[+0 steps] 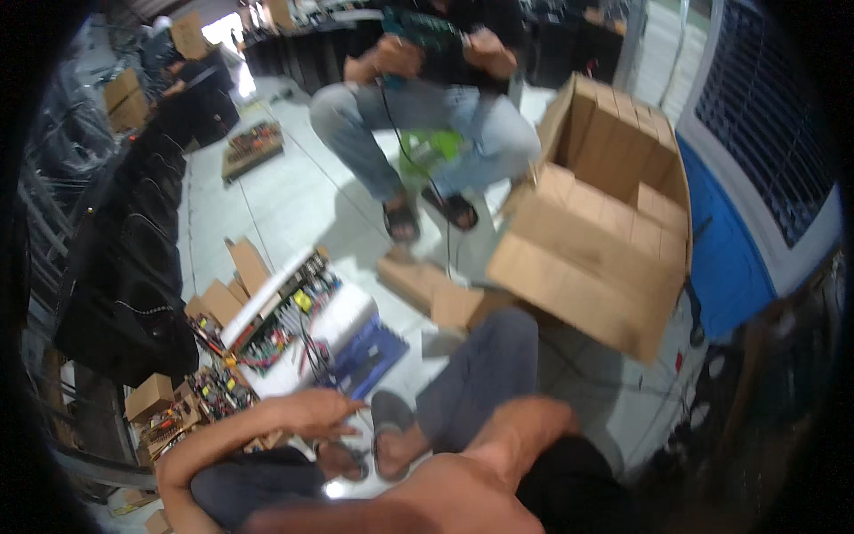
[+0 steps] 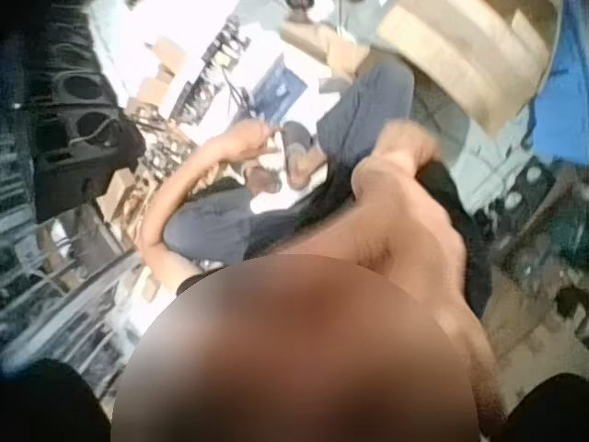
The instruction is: The person sits on the floor and handles wires and circuit boards, connecting components and organizing parts from cardboard boxes. They use a soldering iron to attach wires to a circuit board while another person works nearby.
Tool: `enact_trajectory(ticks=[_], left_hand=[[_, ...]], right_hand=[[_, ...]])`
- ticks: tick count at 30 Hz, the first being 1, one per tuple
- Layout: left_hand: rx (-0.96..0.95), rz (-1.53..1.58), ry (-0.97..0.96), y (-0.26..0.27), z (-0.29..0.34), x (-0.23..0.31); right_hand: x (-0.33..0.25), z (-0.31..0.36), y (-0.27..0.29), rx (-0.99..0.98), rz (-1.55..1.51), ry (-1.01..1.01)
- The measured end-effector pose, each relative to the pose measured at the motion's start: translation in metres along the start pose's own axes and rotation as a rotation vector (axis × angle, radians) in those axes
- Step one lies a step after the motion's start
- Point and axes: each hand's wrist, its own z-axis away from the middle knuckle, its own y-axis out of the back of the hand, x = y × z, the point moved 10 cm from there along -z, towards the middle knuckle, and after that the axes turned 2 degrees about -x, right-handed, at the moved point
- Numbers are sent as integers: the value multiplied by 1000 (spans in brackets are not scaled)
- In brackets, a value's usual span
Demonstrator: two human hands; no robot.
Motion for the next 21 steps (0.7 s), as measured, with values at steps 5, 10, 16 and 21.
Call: enact_trajectory(ticks=[5,10,16,21], left_hand=[[70,53,-43,1,2,-7],[59,22,-122,-7,-8,-5],[75,76,-34,7,4,7],[9,25,-28,-8,-12,-11]], right_hand=[[-14,5,-5,16,-4,29],[7,11,4,28,128,13],[-20,7,6,-88,417,-336],[19,32,-2,-152,-138,-28]])
